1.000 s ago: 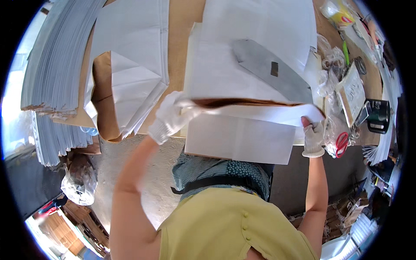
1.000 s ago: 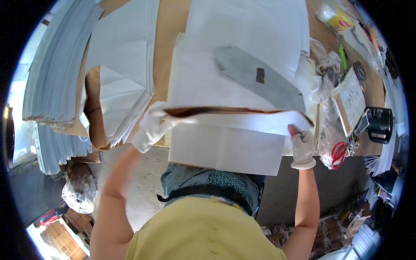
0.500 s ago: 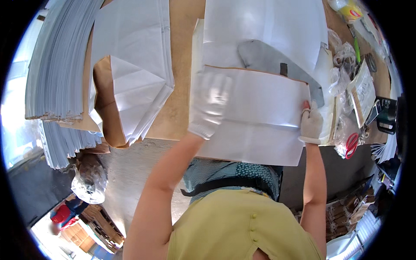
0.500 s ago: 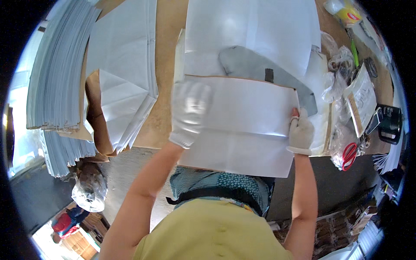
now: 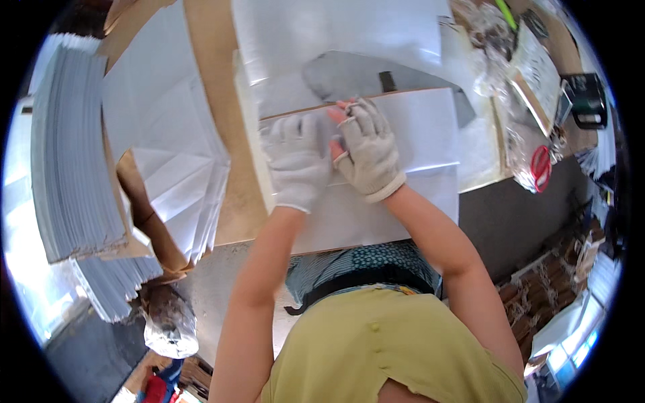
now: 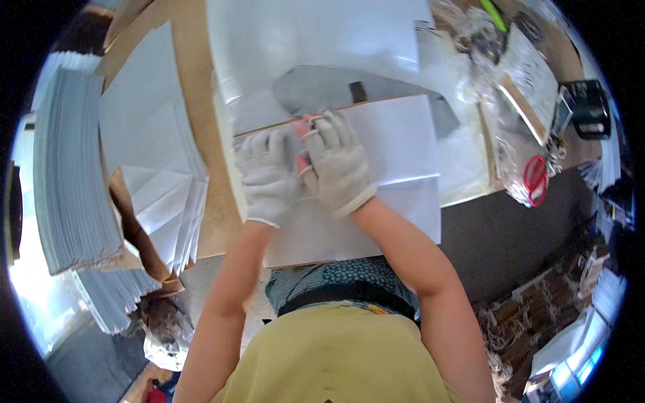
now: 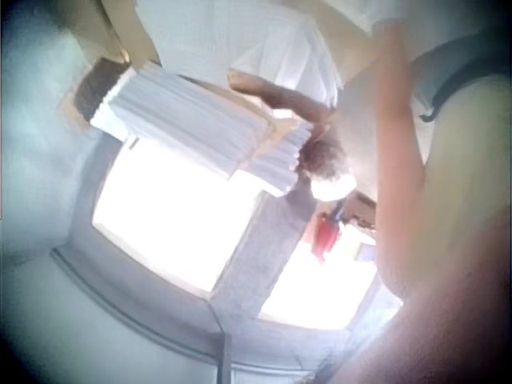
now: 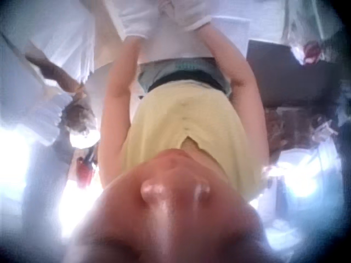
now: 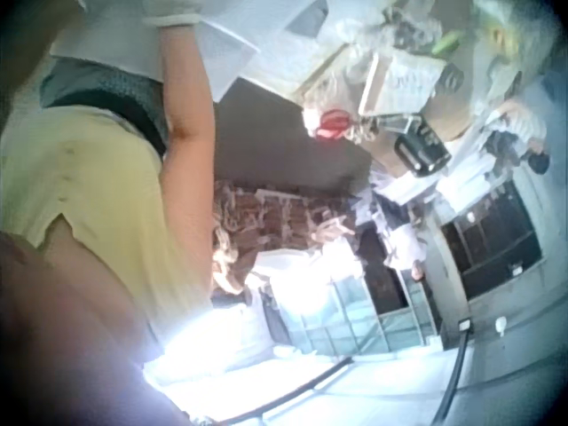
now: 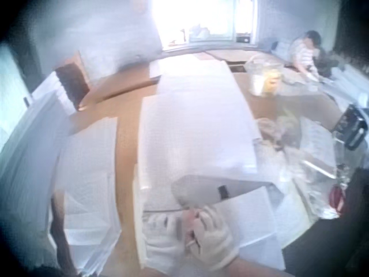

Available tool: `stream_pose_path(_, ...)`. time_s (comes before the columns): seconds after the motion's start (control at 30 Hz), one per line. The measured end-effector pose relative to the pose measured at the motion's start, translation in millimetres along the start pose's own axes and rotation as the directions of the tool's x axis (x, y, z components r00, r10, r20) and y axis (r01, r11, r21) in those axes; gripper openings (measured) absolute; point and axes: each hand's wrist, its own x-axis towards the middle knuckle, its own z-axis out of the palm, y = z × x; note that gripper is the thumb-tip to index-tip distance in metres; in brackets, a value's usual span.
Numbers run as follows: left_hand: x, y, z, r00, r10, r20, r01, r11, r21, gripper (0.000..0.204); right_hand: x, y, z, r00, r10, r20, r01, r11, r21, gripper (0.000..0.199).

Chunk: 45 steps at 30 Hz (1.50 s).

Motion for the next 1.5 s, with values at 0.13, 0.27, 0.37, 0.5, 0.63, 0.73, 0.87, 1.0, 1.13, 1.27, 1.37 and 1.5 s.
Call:
stream_pose_path(0.13,-1.1,5.1,-9.6,0.998,0.006,-0.062,-0.004,1.0,0.025,0.061,-17.2,68.5,-45.5,0.992,0.107,-0.073,-0.119,0.977,-0.179,0.055)
stream_pose_path(0.27,-7.1,-3.1,-15.3,0.982,0.191,-0.008,-0.189,0.961,-0.201,0.066,-53.8,119.5,-80.6,0.982,0.145,-0.121,-0.178,0.926,-0.333,0.057)
stream_pose_path(0.37,-10.3,-2.8,-23.1,0.886,0.459,-0.058,-0.452,0.831,-0.323,0.076,-67.0,136.1,-91.1,0.967,0.193,-0.165,-0.243,0.894,-0.375,0.057)
stream_pose_path(0.5,2.5,9.8,-17.7,0.879,0.453,-0.147,-0.474,0.861,-0.185,0.084,-60.4,142.6,-92.3,0.93,0.273,-0.245,-0.346,0.877,-0.333,0.047)
stream_pose_path(0.63,45.6,31.2,-28.8,0.906,0.373,-0.199,-0.397,0.912,-0.099,0.078,-31.3,142.0,-89.7,0.821,0.405,-0.403,-0.459,0.887,-0.044,0.036)
stream_pose_path(0.73,67.8,30.0,-33.1,0.977,0.209,0.037,-0.2,0.966,-0.166,0.06,-4.0,108.5,-114.9,0.853,0.334,-0.402,-0.335,0.94,0.071,0.028)
stream_pose_path(0.87,52.1,52.5,-90.7,0.918,0.397,-0.02,-0.396,0.909,-0.129,0.043,5.6,58.2,-168.7,0.972,0.042,-0.231,-0.039,0.999,0.016,0.014)
stream_pose_path(1.0,7.0,87.6,-129.9,0.842,0.512,-0.168,-0.532,0.841,-0.103,0.021,2.1,31.7,-176.2,0.986,-0.151,-0.066,0.145,0.986,-0.086,0.007)
stream_pose_path(1.13,-48.3,110.2,-131.1,0.831,0.541,0.131,-0.506,0.832,-0.228,0.015,0.8,33.2,-169.4,0.995,-0.094,0.043,0.102,0.956,-0.274,0.011)
stream_pose_path(1.27,-56.1,96.1,-88.1,0.612,0.398,0.683,-0.398,0.902,-0.168,0.029,-11.2,51.1,-179.8,0.972,0.228,0.056,-0.235,0.942,0.238,0.019)
stream_pose_path(1.37,-1.9,113.8,-47.8,0.718,0.512,0.471,-0.482,0.855,-0.193,0.02,-38.5,93.4,-168.5,0.929,0.367,0.046,-0.363,0.881,0.304,0.021)
stream_pose_path(1.5,60.2,172.7,-31.8,0.543,0.316,0.778,-0.455,0.889,-0.043,0.027,-90.6,138.6,-130.9,0.934,0.306,0.184,-0.218,0.896,-0.386,0.018)
